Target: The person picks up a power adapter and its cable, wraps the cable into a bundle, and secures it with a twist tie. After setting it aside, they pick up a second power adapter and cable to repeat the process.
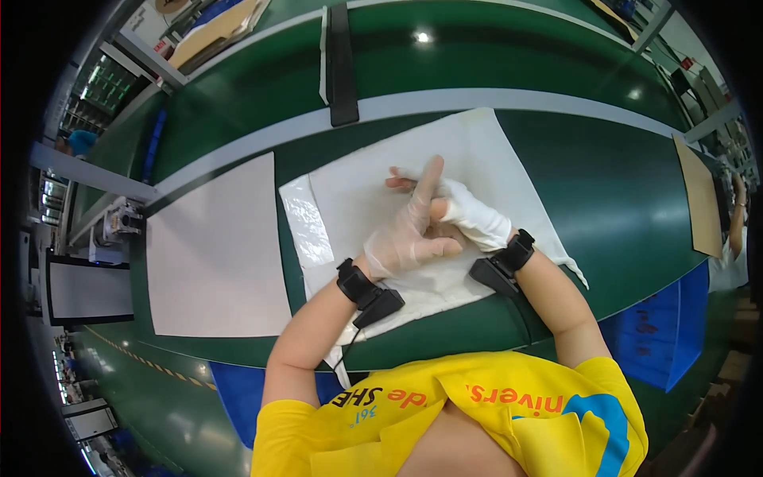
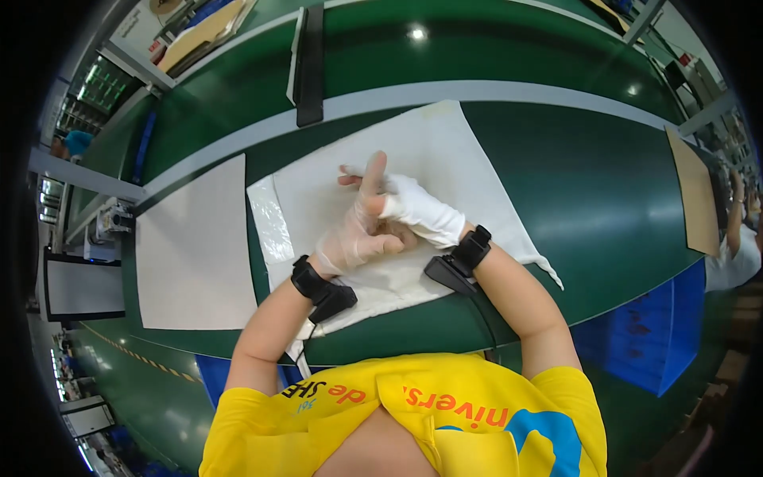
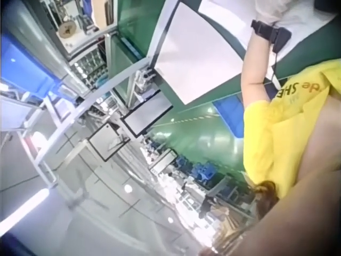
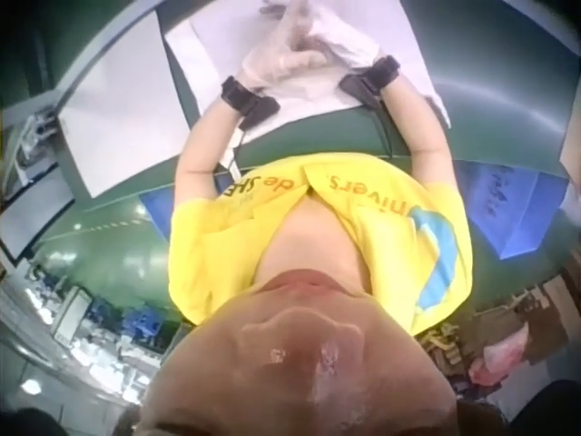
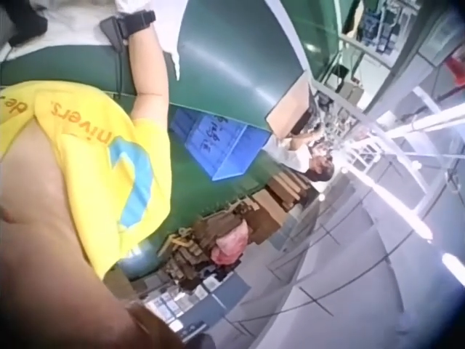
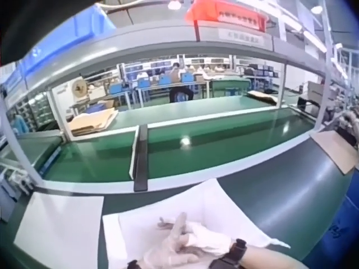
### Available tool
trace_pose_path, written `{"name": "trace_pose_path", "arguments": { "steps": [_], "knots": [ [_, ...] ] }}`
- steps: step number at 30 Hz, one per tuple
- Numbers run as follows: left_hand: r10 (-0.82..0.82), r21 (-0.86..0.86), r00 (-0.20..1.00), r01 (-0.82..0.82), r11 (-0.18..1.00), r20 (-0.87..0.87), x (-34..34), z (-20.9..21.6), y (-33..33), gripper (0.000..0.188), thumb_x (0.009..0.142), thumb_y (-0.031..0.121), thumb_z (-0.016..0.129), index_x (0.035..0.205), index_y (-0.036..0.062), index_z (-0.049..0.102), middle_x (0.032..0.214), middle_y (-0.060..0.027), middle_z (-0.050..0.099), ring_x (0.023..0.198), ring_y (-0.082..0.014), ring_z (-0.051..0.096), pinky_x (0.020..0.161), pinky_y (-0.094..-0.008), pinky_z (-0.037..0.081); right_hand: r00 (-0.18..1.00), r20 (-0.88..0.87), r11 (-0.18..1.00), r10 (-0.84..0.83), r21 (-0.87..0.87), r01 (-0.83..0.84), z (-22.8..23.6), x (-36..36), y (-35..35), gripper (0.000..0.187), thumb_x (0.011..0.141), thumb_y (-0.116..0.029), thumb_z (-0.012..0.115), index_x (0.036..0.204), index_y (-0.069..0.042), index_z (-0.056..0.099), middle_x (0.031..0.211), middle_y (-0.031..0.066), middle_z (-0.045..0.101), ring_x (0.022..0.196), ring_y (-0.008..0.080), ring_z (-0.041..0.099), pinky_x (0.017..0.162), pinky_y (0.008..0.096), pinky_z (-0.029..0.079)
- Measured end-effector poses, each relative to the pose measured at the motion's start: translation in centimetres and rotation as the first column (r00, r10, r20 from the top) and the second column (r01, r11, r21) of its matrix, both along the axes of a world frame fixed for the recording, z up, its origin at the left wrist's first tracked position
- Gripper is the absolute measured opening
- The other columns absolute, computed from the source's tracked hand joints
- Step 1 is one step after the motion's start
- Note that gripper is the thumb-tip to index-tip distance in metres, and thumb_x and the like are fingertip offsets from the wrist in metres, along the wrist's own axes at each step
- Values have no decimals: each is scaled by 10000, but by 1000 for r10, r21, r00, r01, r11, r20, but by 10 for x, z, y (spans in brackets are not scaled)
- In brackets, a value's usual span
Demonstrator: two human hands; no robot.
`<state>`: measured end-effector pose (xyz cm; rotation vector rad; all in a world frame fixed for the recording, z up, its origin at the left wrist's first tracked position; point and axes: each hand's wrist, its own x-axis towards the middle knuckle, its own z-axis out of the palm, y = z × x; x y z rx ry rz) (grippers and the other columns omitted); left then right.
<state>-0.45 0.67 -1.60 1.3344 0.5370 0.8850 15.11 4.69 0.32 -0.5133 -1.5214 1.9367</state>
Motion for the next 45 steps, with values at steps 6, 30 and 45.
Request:
{"name": "trace_pose_path", "arguments": {
  "steps": [6,30,45],
  "knots": [
    [-12,72,962,32,997,-273,0,6,-10,868,840,102,681,1531,204,165,800,-19,560,715,-92,542,703,-246,474,998,-47,999,-44,-6,44,-4,8,-6,1025,790,-771,476,1486,-48,266,1452,138,371,1379,249,290,1146,405,205],
    [130,390,883,64,919,-451,-7,16,-10,771,853,242,677,1498,129,269,1305,-153,533,1188,-252,525,988,-336,411,930,364,781,-60,597,-183,-12,-8,3,659,845,-604,553,1254,-88,588,1318,156,507,1210,335,460,1027,413,380],
    [-40,83,954,67,994,-298,0,16,-4,737,915,92,579,1498,71,129,884,-73,606,845,-135,590,814,-276,468,979,-94,943,-182,-299,146,-21,-3,7,1072,715,-788,571,1406,7,375,1245,123,522,1164,219,510,1041,365,393]
  ]
}}
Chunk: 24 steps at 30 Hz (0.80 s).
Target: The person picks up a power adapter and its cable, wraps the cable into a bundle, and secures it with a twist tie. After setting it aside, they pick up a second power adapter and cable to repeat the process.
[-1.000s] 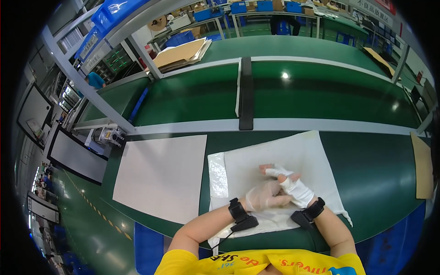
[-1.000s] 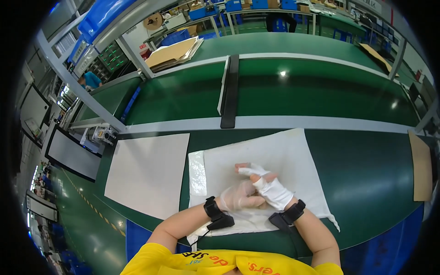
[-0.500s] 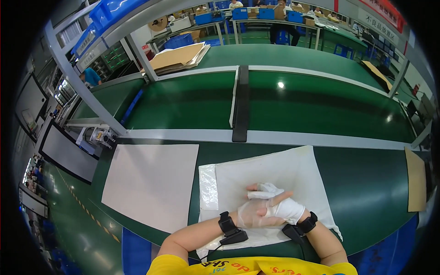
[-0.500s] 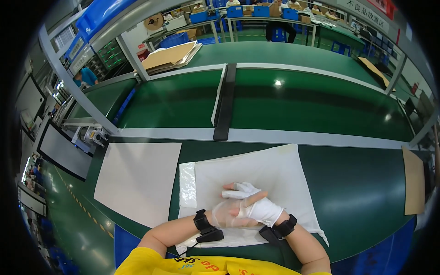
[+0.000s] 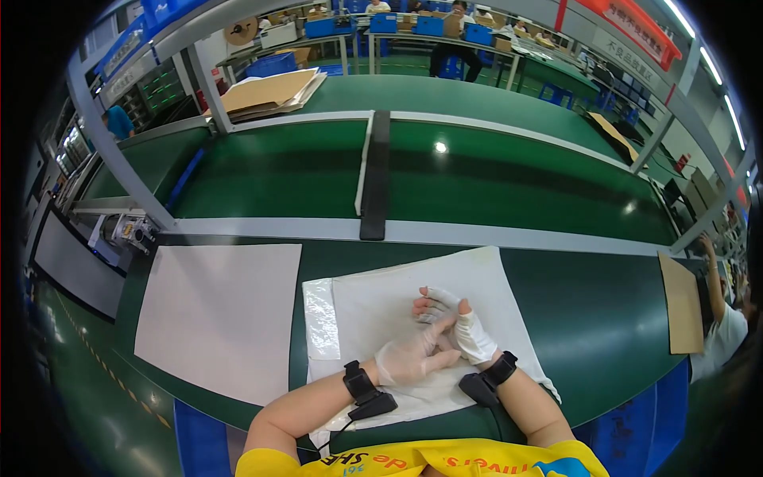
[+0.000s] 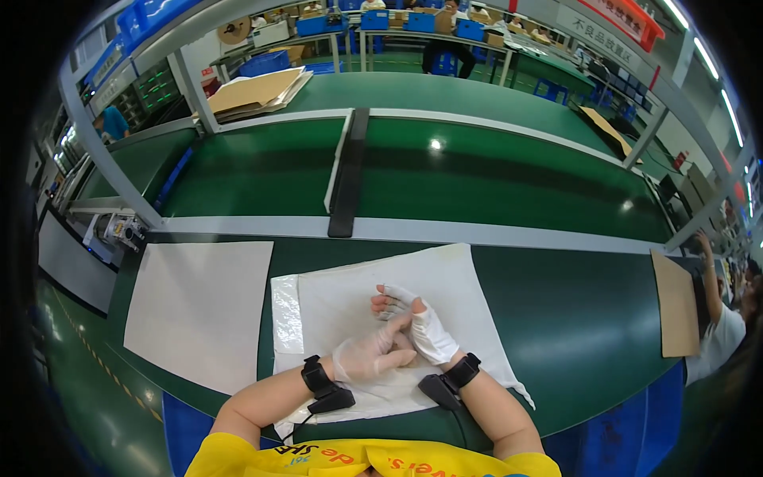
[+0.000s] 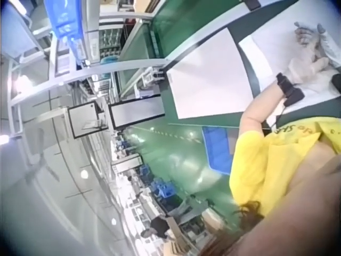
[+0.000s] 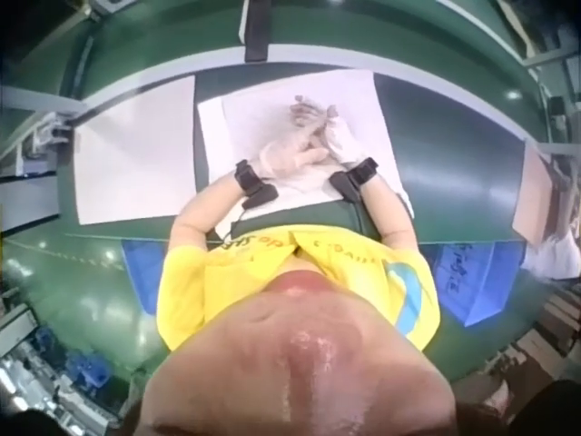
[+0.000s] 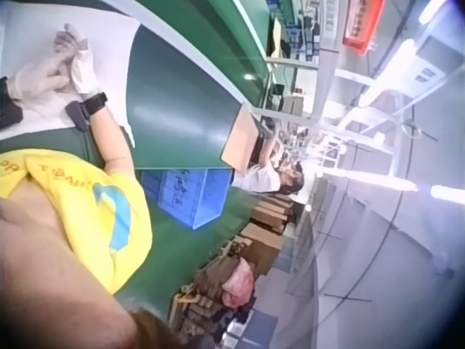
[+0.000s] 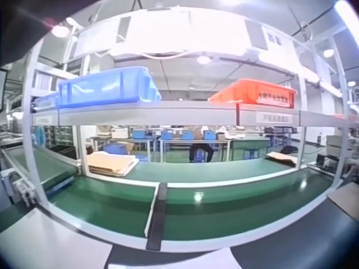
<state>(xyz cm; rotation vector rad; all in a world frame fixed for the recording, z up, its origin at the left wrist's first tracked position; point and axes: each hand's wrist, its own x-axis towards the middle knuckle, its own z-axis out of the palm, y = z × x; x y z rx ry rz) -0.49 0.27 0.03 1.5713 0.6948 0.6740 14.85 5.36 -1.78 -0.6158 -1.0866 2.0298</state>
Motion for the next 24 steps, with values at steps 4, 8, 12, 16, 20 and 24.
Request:
{"name": "trace_pose_path", "arguments": {
  "steps": [4,8,12,16,20,24],
  "knots": [
    [72,24,994,-71,997,-79,3,0,0,593,909,89,589,1403,49,263,849,-51,588,802,-116,581,774,-261,465,1000,-15,1000,-11,21,12,-1,1,2,834,861,-638,546,1373,10,429,1195,102,554,1124,197,532,1009,344,422],
    [104,44,991,-101,994,-80,6,-3,1,514,904,78,588,1343,65,320,832,-46,592,782,-109,582,739,-262,467,1000,-20,999,-13,52,14,-1,2,2,640,949,-490,513,1349,7,465,1170,97,570,1105,191,541,995,341,427],
    [110,69,986,-101,992,-126,6,-6,1,497,901,78,592,1326,75,336,819,-42,594,763,-111,582,719,-267,465,1000,-9,1000,-16,18,16,1,1,2,600,953,-450,521,1341,5,475,1170,102,572,1101,188,542,991,343,426],
    [131,88,983,-121,989,-128,5,-8,1,497,890,136,617,1315,73,366,828,-50,596,757,-149,601,719,-290,475,1000,-21,1000,-20,-13,19,2,1,3,589,929,-419,572,1329,4,478,1159,108,574,1098,205,545,1002,358,423],
    [135,93,979,-121,988,-151,6,-2,1,498,899,114,604,1321,73,343,806,-43,607,741,-125,593,714,-280,467,999,-35,999,-25,-34,24,0,1,4,593,911,-396,611,1322,8,472,1145,115,579,1089,217,554,1007,368,428],
    [152,44,979,-147,988,-139,4,-3,0,484,887,197,629,1295,83,397,871,-73,634,788,-202,639,739,-322,491,999,-28,999,-24,-38,23,3,0,3,586,913,-386,608,1323,9,470,1143,116,580,1083,215,559,1002,366,434]
  ]
}}
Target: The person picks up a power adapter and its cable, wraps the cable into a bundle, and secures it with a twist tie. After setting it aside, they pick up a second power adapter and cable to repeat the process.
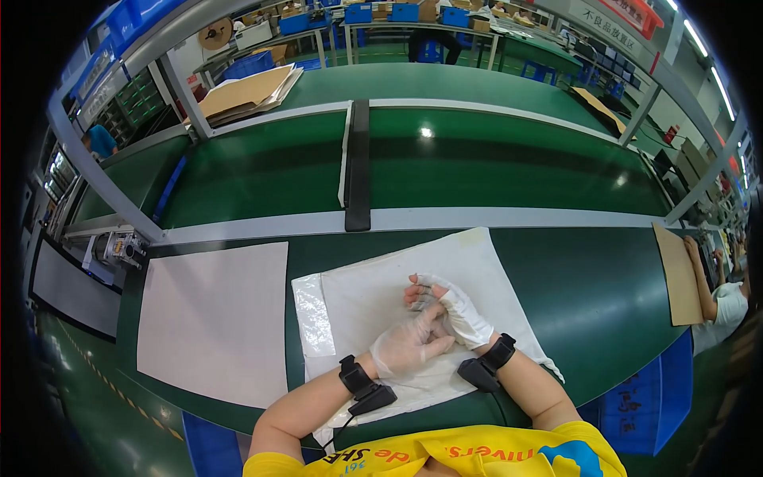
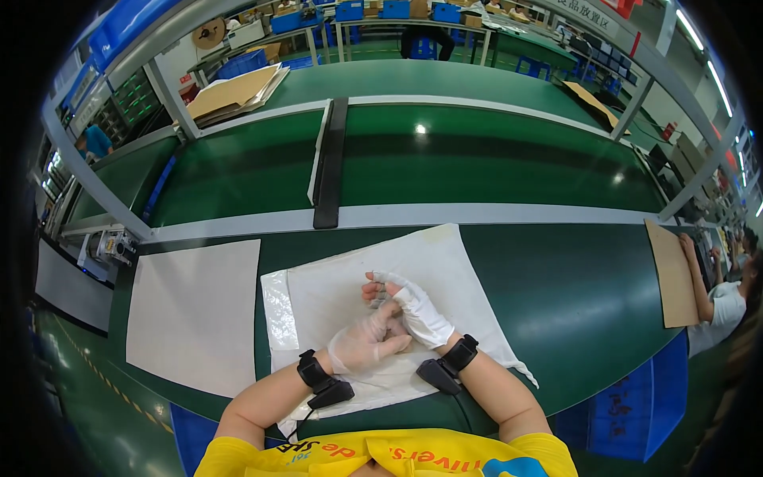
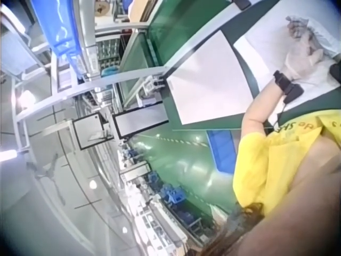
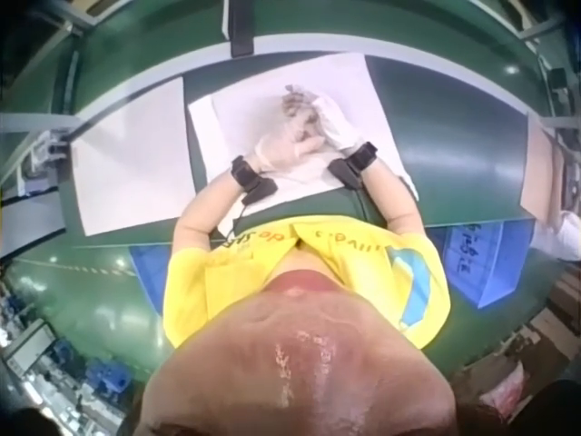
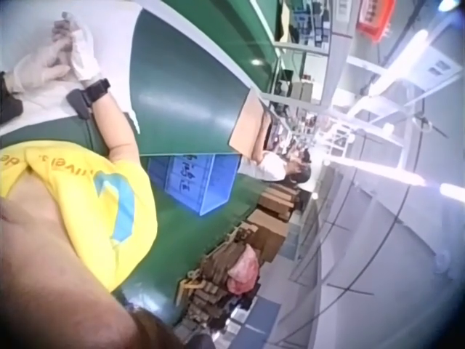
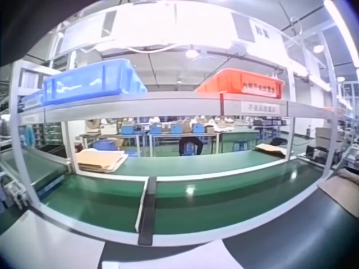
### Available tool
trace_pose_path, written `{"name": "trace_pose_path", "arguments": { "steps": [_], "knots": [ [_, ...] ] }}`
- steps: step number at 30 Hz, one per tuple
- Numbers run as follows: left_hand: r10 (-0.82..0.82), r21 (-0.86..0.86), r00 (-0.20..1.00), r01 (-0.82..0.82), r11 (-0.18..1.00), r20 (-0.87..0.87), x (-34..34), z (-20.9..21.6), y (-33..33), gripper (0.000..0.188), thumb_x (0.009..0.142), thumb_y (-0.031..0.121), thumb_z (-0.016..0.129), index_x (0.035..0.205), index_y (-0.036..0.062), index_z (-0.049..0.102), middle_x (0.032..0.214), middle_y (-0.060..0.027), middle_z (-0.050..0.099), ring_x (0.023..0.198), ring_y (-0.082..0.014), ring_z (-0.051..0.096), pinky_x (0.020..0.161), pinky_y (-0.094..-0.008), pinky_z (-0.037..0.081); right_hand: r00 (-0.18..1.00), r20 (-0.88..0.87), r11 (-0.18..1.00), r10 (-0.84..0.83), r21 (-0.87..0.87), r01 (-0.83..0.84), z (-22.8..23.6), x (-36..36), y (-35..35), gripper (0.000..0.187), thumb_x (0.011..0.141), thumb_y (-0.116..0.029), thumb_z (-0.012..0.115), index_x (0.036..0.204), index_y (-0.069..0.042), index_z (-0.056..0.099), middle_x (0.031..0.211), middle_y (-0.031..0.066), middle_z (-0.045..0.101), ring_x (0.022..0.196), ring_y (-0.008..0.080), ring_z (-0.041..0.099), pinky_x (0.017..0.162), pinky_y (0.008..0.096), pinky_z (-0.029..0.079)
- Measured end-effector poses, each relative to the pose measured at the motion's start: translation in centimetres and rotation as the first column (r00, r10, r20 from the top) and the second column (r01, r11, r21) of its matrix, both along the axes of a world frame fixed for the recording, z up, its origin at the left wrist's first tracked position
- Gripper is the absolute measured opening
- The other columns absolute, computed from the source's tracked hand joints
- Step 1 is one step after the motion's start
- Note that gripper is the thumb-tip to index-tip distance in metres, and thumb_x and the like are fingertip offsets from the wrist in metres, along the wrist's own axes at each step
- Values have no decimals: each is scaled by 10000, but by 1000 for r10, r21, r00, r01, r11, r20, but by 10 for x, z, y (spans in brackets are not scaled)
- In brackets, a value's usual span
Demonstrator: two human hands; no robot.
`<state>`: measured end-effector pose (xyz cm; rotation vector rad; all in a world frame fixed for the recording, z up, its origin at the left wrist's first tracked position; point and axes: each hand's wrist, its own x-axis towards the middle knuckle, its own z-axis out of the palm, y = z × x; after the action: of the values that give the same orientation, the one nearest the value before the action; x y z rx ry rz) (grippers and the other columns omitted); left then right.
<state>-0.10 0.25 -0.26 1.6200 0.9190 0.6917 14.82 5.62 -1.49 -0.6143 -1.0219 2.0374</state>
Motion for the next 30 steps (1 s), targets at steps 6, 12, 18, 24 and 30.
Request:
{"name": "trace_pose_path", "arguments": {
  "steps": [6,12,18,24,30],
  "knots": [
    [-12,18,1000,12,1000,-7,0,1,1,487,890,184,624,1307,101,388,861,-69,632,783,-205,632,743,-326,488,999,32,999,7,34,-8,-2,1,0,568,944,-419,541,1337,-12,491,1166,96,579,1101,188,538,988,331,418],
    [-10,-1,1000,10,1000,17,1,-3,1,487,891,177,620,1312,105,386,850,-61,623,777,-195,621,741,-316,479,1000,24,1000,6,22,-6,-1,1,0,563,944,-415,545,1333,-11,494,1161,94,579,1097,188,539,988,335,420],
    [-8,27,999,7,1000,40,3,-7,1,472,892,171,616,1302,103,391,823,-50,603,760,-187,605,730,-311,472,1000,16,1000,3,24,-4,-2,1,0,565,938,-415,557,1329,-11,497,1157,95,580,1094,189,540,982,336,424],
    [-13,28,999,12,1000,38,2,-6,0,467,891,156,615,1298,103,392,825,-49,602,762,-184,604,727,-309,470,999,32,999,6,32,-7,-3,1,0,559,938,-413,554,1327,-17,499,1162,93,579,1093,189,543,974,336,428],
    [-20,21,999,19,1000,45,2,-4,1,463,892,145,612,1297,105,391,819,-50,600,757,-181,602,724,-307,469,999,40,999,3,34,-4,-1,2,0,567,934,-427,553,1329,-24,499,1164,91,577,1095,190,542,972,337,429]
  ]
}}
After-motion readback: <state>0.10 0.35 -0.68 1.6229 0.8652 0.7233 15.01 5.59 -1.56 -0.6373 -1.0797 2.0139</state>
